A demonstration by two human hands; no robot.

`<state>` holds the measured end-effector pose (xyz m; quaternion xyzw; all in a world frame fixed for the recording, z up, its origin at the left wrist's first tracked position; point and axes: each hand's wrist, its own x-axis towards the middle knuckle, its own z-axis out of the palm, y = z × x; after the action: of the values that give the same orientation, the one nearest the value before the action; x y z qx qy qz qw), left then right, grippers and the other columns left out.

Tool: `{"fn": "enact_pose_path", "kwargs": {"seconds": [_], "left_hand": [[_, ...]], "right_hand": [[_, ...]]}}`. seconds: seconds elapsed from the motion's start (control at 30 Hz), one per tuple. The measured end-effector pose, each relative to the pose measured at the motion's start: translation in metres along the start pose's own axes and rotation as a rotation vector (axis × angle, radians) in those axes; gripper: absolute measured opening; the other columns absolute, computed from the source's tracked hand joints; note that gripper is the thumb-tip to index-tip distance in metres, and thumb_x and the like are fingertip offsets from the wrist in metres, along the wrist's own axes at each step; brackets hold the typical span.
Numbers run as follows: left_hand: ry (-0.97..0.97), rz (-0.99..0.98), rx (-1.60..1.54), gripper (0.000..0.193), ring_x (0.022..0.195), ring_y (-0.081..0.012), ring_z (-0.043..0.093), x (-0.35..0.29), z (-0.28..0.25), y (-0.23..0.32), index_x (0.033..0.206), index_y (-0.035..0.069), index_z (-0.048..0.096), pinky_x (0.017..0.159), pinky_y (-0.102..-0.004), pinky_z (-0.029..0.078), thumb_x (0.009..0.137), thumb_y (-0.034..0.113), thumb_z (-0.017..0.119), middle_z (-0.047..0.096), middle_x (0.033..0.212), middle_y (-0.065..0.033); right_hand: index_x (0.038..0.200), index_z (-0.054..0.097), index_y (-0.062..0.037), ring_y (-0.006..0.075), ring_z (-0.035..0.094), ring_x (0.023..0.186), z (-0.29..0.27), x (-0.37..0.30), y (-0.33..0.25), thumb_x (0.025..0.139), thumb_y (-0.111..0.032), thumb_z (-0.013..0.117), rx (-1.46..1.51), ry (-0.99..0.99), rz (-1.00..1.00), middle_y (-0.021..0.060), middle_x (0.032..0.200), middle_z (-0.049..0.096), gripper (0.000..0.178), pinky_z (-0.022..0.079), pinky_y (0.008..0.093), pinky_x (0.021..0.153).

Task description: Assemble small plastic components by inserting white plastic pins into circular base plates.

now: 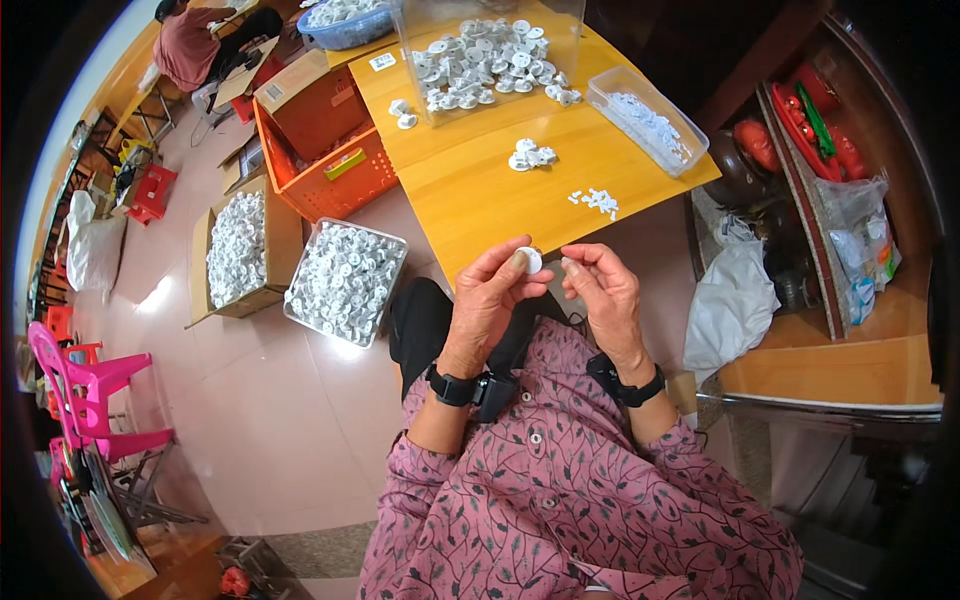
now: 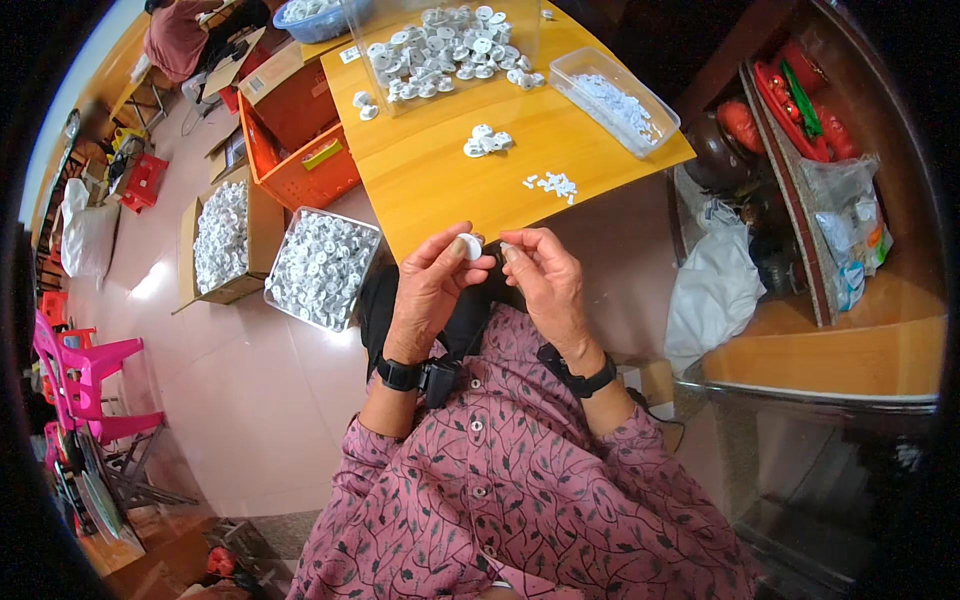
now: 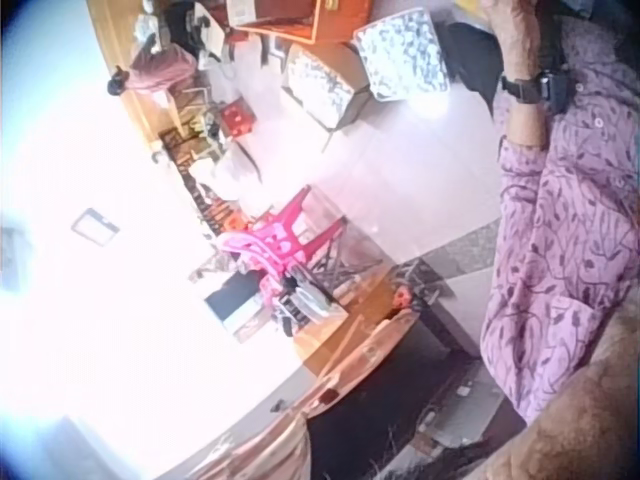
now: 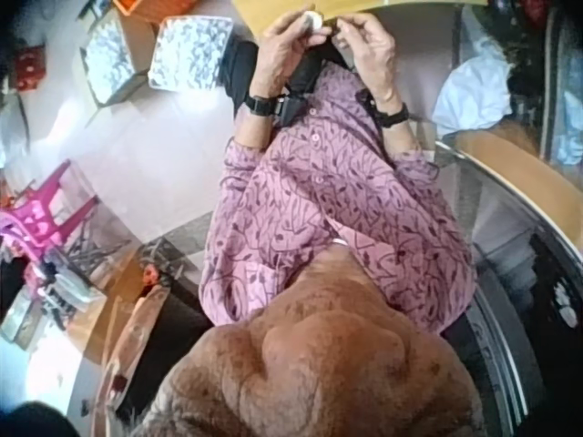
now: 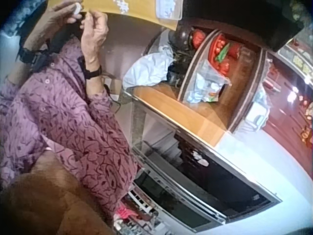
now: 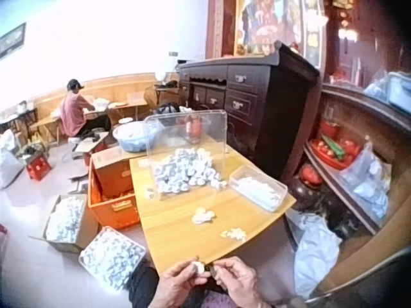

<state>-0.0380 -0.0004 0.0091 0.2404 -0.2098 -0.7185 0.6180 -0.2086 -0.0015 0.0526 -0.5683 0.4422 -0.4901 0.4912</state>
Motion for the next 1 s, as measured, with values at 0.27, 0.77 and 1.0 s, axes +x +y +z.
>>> {"fn": "enact_pose_path", "kwargs": {"seconds": [0.27,0.77,1.0], "left_hand": [[0.015,-0.014,0.027,0.026,0.078,-0.0157,0.07,-0.005,0.0,0.001,0.12,-0.004,0.062,0.065,-0.0234,0.057,0.098,0.01,0.061,0.069,0.11,-0.0123],[-0.111,-0.01,0.062,0.044,0.094,-0.0185,0.069,-0.012,-0.003,0.008,0.14,-0.002,0.05,0.083,-0.0277,0.057,0.098,0.007,0.06,0.067,0.111,-0.0134],[-0.101,0.013,0.111,0.047,0.094,-0.018,0.069,-0.013,-0.009,0.009,0.14,-0.002,0.05,0.083,-0.0275,0.058,0.095,0.003,0.063,0.068,0.11,-0.0136]], "right_hand": [[0.112,0.057,0.0025,0.0043,0.058,0.079,0.009,-0.001,-0.005,0.09,0.002,0.065,0.124,0.013,0.005,0.0015,0.091,0.062,0.023,0.049,0.019,0.07],[0.106,0.062,0.0014,0.0079,0.064,0.074,0.018,0.008,-0.002,0.086,0.0,0.07,-0.203,0.031,-0.135,0.0042,0.083,0.069,0.021,0.053,0.0245,0.068],[0.105,0.063,0.0004,0.0128,0.067,0.072,0.023,0.011,-0.012,0.085,0.001,0.07,-0.42,0.008,-0.233,0.0078,0.083,0.069,0.021,0.054,0.0265,0.066]]}}
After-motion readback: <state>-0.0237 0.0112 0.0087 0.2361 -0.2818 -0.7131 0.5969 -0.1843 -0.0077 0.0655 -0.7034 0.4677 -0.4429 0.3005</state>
